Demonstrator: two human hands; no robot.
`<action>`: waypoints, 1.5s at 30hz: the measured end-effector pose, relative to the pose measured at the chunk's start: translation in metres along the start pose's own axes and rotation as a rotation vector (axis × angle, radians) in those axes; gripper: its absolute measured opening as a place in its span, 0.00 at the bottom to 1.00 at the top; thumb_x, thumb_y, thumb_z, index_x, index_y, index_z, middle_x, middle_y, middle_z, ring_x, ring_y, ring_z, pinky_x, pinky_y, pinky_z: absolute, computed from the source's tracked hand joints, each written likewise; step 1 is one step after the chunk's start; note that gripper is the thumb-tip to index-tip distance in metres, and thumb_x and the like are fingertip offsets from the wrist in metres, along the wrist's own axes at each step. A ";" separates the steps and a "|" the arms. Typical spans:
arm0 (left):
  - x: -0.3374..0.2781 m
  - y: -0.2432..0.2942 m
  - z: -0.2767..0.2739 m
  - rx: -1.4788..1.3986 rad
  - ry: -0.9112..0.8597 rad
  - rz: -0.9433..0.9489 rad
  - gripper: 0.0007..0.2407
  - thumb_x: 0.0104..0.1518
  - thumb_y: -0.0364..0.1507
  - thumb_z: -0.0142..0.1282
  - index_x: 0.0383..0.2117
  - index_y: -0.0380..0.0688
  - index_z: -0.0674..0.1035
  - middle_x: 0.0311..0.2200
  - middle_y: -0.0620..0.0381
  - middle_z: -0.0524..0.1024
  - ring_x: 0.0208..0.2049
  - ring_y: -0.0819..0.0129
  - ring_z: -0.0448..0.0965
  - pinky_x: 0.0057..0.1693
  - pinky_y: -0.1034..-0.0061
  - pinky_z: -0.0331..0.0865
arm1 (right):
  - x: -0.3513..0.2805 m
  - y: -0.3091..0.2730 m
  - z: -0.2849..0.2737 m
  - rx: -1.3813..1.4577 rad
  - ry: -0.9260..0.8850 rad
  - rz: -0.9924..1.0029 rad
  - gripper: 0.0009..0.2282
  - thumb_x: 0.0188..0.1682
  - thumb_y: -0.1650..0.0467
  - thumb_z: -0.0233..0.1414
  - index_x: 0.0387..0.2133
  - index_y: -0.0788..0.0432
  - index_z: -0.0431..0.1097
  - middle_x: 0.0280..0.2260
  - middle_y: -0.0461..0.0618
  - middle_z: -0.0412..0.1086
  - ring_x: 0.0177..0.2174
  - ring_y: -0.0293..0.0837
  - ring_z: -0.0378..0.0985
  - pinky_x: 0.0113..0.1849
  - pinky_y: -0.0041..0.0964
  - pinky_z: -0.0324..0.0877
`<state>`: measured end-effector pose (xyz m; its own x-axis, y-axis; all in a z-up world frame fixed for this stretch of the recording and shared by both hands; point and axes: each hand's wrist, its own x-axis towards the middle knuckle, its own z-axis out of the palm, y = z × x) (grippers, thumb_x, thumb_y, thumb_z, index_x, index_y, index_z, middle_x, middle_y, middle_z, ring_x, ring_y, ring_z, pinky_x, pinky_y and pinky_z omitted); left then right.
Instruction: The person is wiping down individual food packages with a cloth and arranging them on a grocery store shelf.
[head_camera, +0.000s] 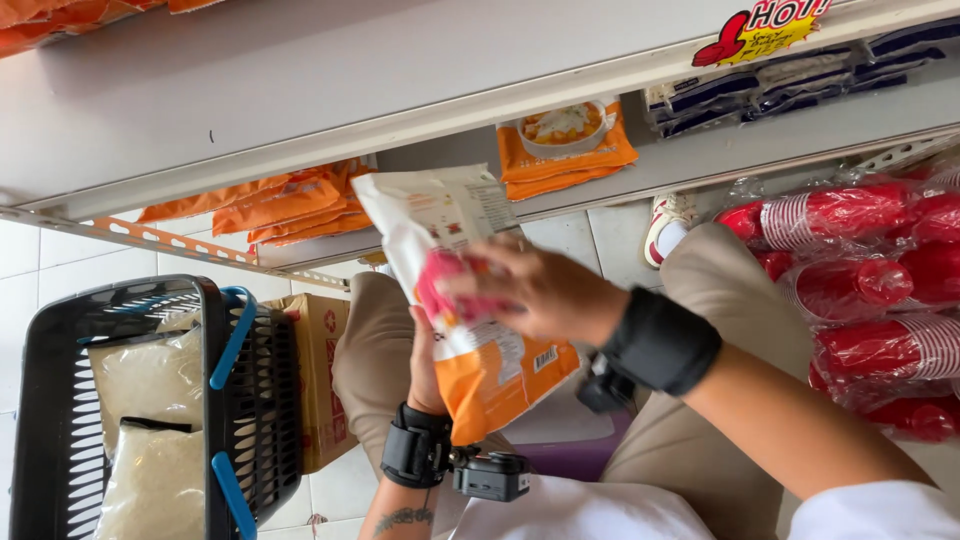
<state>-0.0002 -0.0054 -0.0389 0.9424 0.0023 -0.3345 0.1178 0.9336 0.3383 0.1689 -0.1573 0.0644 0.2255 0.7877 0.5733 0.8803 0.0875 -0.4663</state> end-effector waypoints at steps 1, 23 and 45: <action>0.000 0.007 -0.012 -0.060 -0.127 0.025 0.35 0.66 0.57 0.35 0.69 0.39 0.61 0.63 0.42 0.67 0.62 0.49 0.70 0.64 0.55 0.65 | -0.014 -0.007 0.001 0.062 -0.107 0.034 0.29 0.44 0.75 0.63 0.59 0.43 0.64 0.54 0.53 0.67 0.50 0.54 0.73 0.48 0.44 0.76; -0.015 0.031 0.018 0.094 0.048 0.039 0.32 0.64 0.53 0.38 0.67 0.41 0.63 0.62 0.44 0.68 0.59 0.50 0.71 0.63 0.56 0.66 | -0.077 0.005 -0.001 0.098 -0.057 0.162 0.37 0.40 0.74 0.65 0.64 0.35 0.58 0.57 0.51 0.66 0.54 0.52 0.72 0.50 0.44 0.73; -0.014 0.005 0.025 0.270 0.085 -0.077 0.28 0.66 0.47 0.38 0.66 0.38 0.63 0.60 0.45 0.71 0.57 0.54 0.73 0.60 0.61 0.69 | -0.067 0.118 -0.209 -0.756 0.465 0.385 0.05 0.58 0.75 0.57 0.41 0.64 0.68 0.40 0.54 0.69 0.46 0.58 0.69 0.49 0.56 0.64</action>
<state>-0.0047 -0.0101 -0.0103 0.8993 -0.0246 -0.4367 0.2780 0.8030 0.5272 0.3449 -0.3269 0.1118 0.5544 0.3458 0.7570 0.7109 -0.6698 -0.2146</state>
